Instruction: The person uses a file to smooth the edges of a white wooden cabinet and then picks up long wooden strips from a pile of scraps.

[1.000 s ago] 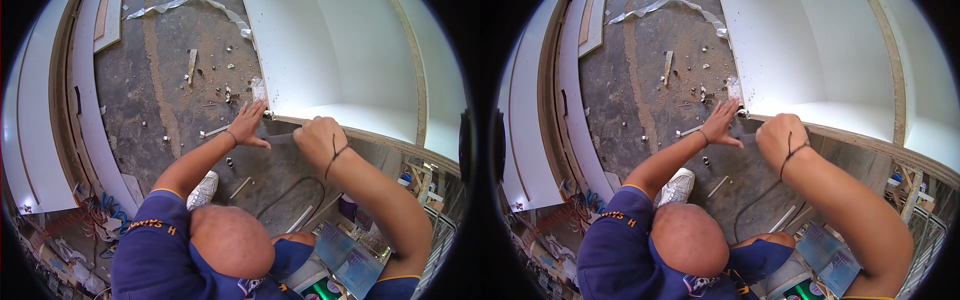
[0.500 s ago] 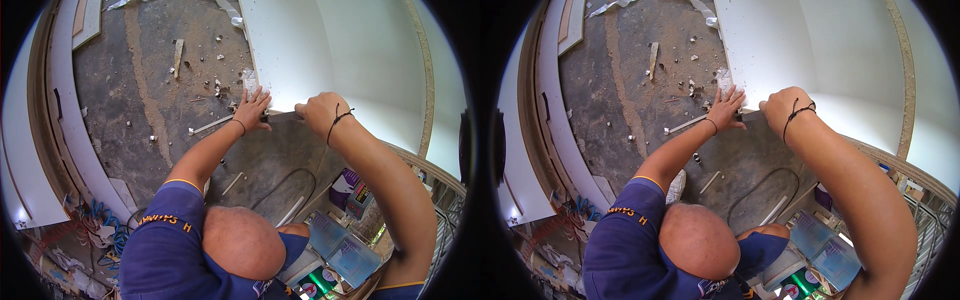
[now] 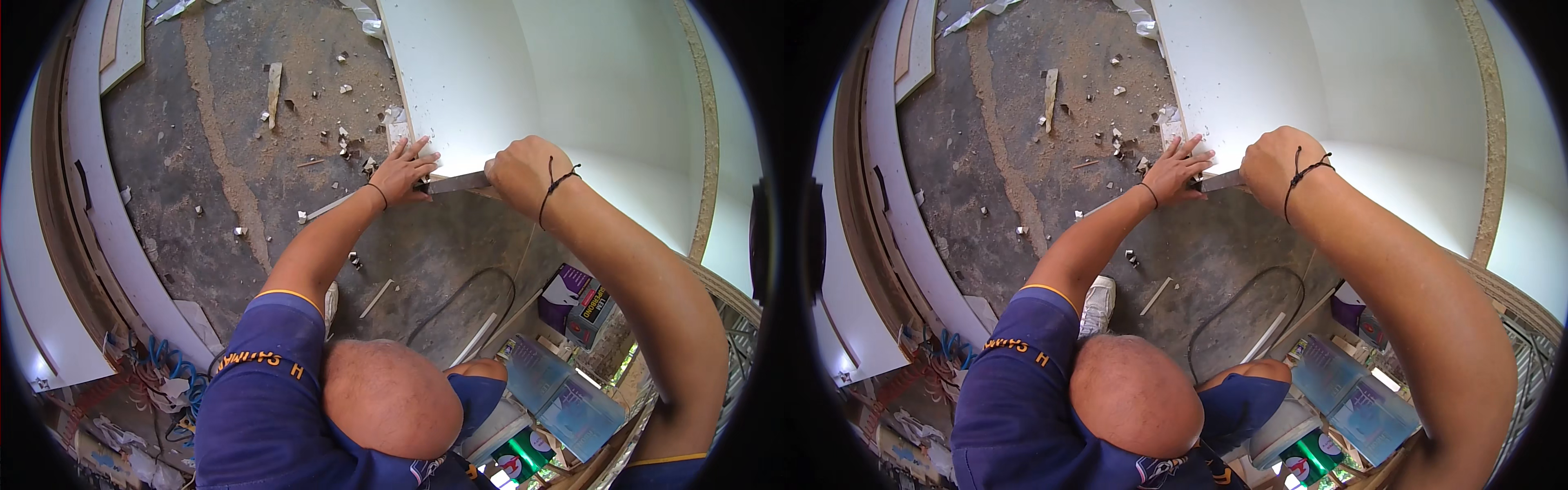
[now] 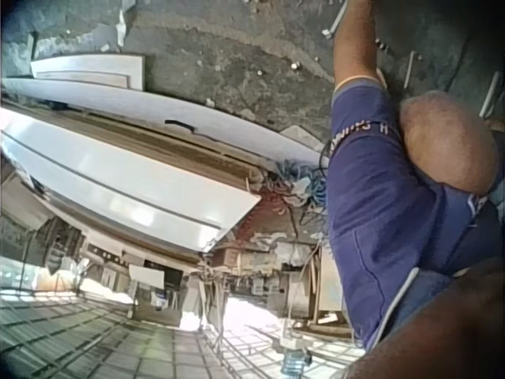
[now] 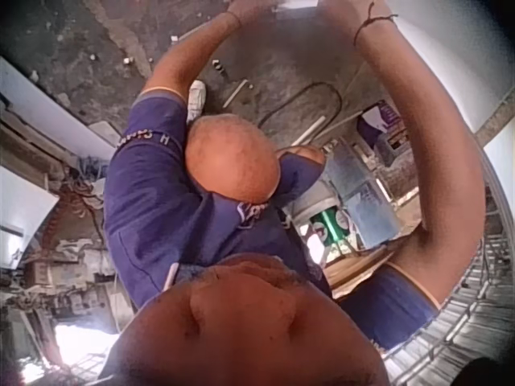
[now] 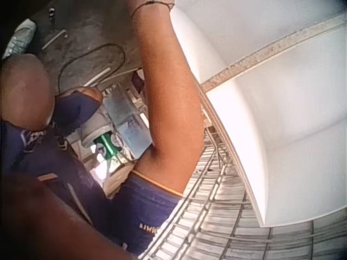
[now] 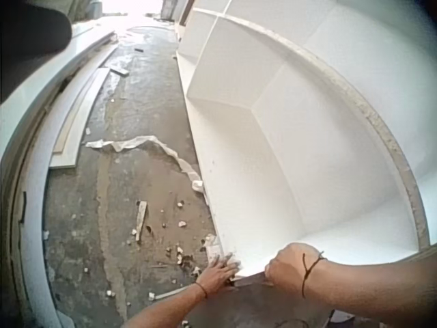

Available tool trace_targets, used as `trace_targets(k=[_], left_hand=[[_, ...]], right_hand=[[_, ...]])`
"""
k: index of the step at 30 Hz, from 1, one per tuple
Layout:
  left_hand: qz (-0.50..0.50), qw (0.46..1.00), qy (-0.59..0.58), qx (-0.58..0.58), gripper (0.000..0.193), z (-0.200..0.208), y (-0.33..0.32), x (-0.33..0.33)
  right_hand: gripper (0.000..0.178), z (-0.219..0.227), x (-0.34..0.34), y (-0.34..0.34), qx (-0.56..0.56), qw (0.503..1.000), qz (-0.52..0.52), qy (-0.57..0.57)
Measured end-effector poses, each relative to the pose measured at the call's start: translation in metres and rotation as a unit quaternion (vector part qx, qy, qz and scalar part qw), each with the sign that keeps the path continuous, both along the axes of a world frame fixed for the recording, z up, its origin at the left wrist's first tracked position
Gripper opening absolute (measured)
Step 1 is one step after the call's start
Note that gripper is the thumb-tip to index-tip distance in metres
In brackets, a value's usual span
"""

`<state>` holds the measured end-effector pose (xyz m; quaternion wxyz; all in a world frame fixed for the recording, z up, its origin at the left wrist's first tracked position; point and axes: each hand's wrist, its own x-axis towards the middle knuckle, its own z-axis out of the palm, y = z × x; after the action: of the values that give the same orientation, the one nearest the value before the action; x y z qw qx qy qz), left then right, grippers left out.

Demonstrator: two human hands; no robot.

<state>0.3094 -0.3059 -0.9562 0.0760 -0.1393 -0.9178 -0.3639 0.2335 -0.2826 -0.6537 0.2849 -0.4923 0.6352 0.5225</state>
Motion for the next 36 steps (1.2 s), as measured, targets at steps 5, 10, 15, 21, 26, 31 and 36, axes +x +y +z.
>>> trace_targets(k=[5,10,15,21,26,31,36], left_hand=[[-0.019,1.000,0.006,0.017,0.061,-0.003,-0.001,-0.003],[-0.027,0.999,0.008,0.035,0.060,-0.003,-0.002,-0.006],[0.005,1.000,-0.004,-0.010,0.065,0.003,-0.002,-0.001],[-0.001,1.000,-0.016,0.017,0.066,0.003,-0.003,-0.002],[-0.035,0.999,0.024,0.019,0.061,-0.004,-0.008,-0.006],[-0.038,0.999,0.032,0.021,0.059,-0.005,-0.007,-0.006],[-0.039,0.999,0.016,0.012,0.060,-0.005,-0.008,-0.005]], right_hand=[[0.016,-0.002,-0.007,-0.009,-0.004,1.000,0.027,0.000],[0.016,-0.001,-0.002,-0.010,-0.001,0.999,0.045,-0.009],[0.014,-0.002,0.006,-0.009,0.002,0.999,0.039,-0.005],[0.009,-0.007,0.007,0.005,-0.045,0.998,0.038,0.003],[0.009,-0.008,0.004,0.000,-0.054,0.997,0.050,-0.005],[0.016,-0.005,0.004,-0.008,0.015,0.999,0.052,0.002],[0.015,-0.004,0.009,-0.008,-0.013,0.999,0.048,0.003]])
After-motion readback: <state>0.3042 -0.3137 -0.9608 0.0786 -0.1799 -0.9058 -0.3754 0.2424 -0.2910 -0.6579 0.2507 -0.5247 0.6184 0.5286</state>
